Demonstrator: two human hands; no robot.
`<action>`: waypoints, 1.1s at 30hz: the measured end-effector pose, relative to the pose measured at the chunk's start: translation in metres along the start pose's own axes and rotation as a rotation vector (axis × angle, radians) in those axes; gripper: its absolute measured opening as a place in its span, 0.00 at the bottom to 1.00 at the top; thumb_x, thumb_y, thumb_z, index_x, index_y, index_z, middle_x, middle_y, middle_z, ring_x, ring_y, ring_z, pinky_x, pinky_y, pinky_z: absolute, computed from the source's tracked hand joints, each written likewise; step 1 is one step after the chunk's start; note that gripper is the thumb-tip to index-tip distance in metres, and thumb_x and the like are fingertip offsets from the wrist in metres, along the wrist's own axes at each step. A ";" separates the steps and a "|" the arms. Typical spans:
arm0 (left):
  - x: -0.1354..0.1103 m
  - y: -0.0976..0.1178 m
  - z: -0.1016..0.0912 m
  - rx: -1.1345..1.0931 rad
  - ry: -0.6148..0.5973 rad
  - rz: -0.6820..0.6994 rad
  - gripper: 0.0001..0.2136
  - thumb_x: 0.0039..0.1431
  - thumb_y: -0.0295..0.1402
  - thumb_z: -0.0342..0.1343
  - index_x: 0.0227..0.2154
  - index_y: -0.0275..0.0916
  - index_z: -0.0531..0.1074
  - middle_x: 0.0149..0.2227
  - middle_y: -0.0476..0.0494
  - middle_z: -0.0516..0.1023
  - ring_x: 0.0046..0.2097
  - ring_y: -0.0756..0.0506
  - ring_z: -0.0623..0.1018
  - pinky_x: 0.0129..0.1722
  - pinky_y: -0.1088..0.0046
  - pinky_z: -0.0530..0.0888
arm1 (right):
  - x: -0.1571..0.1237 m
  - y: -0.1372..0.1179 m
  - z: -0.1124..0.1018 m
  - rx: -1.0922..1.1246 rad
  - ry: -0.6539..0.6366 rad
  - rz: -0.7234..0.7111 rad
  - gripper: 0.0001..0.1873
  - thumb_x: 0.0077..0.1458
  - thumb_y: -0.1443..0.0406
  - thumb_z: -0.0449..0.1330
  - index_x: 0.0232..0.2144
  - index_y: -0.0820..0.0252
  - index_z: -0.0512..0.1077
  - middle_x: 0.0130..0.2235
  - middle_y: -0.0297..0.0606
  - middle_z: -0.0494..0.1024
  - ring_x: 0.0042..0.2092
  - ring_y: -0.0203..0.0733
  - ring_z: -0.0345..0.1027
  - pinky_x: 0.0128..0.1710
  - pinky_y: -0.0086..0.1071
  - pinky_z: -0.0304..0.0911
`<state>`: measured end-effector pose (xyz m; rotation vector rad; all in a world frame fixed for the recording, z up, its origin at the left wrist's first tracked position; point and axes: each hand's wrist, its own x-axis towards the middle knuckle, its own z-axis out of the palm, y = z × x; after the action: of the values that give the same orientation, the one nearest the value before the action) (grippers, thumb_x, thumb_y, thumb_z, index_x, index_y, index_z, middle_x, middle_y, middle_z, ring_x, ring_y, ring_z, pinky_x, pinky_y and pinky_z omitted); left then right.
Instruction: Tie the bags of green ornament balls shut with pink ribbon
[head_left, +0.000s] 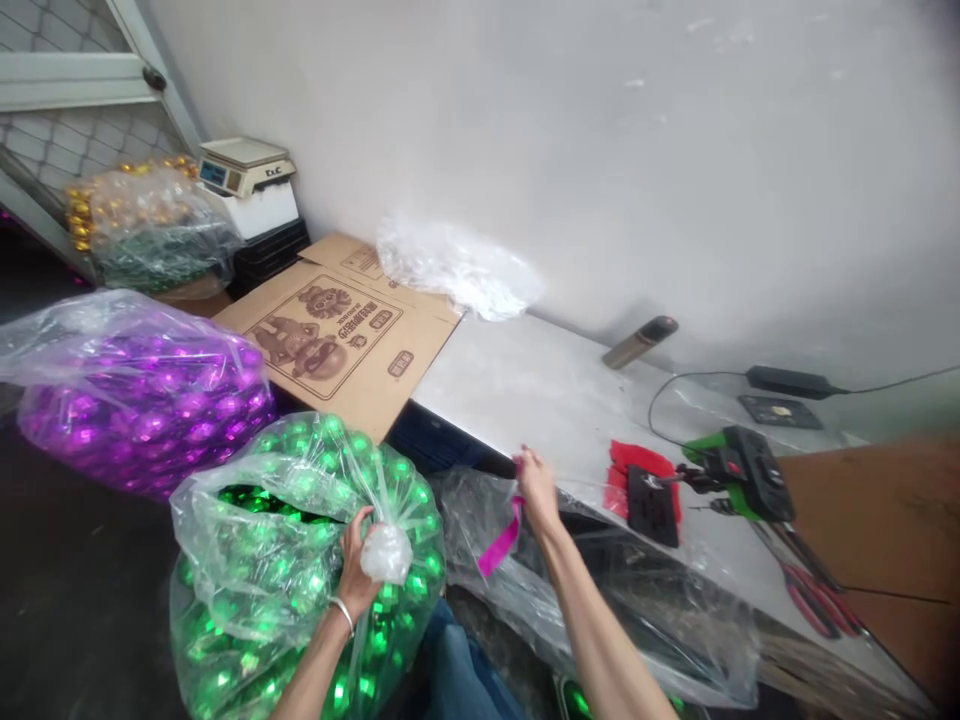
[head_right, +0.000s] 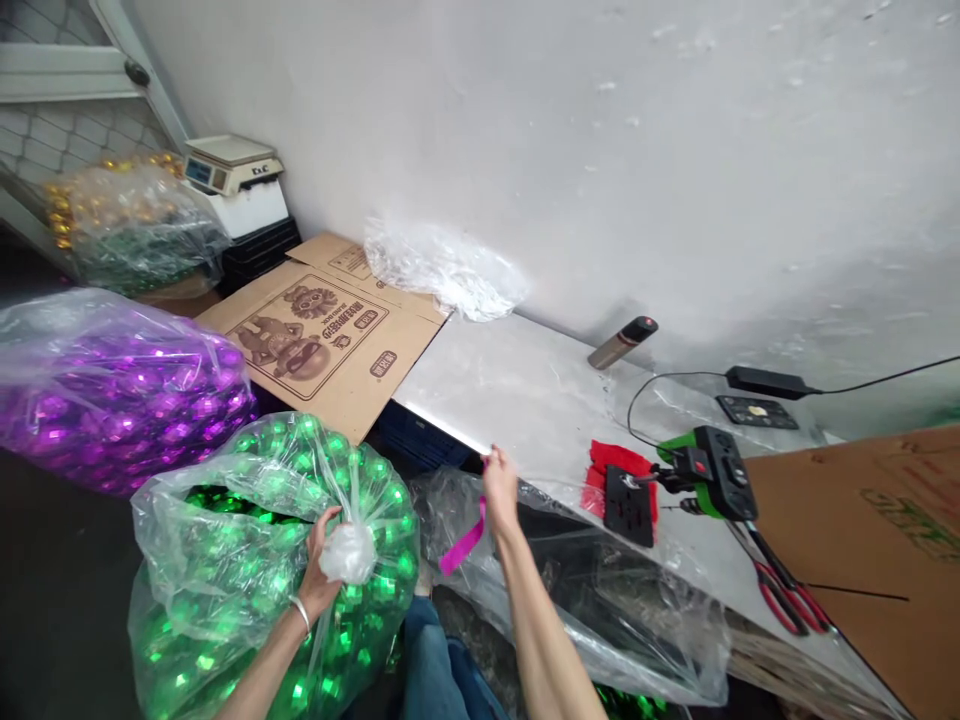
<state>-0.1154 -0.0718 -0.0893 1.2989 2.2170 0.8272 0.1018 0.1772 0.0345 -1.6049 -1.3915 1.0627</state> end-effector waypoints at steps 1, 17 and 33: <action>-0.001 -0.001 0.000 0.043 0.003 0.023 0.14 0.65 0.33 0.57 0.48 0.43 0.84 0.67 0.31 0.76 0.67 0.26 0.75 0.68 0.33 0.72 | 0.000 -0.004 0.020 -0.008 -0.100 -0.020 0.20 0.75 0.50 0.62 0.50 0.61 0.78 0.45 0.38 0.82 0.41 0.40 0.78 0.43 0.38 0.77; -0.016 -0.010 0.002 0.411 0.172 0.398 0.17 0.67 0.28 0.63 0.55 0.53 0.86 0.68 0.35 0.79 0.71 0.29 0.73 0.71 0.47 0.68 | -0.039 0.002 0.145 -0.410 -1.438 -0.550 0.12 0.71 0.57 0.68 0.46 0.60 0.80 0.48 0.38 0.85 0.49 0.44 0.81 0.55 0.46 0.77; 0.017 0.024 -0.050 0.269 -0.298 -0.003 0.14 0.69 0.26 0.55 0.46 0.42 0.86 0.47 0.38 0.90 0.50 0.40 0.87 0.52 0.67 0.82 | -0.082 0.075 0.072 -0.360 -1.002 -0.348 0.20 0.75 0.50 0.62 0.40 0.61 0.77 0.35 0.31 0.79 0.34 0.37 0.76 0.38 0.34 0.75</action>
<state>-0.1400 -0.0616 -0.0375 1.4332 2.1368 0.3130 0.0577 0.0873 -0.0519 -0.9553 -2.5204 1.5356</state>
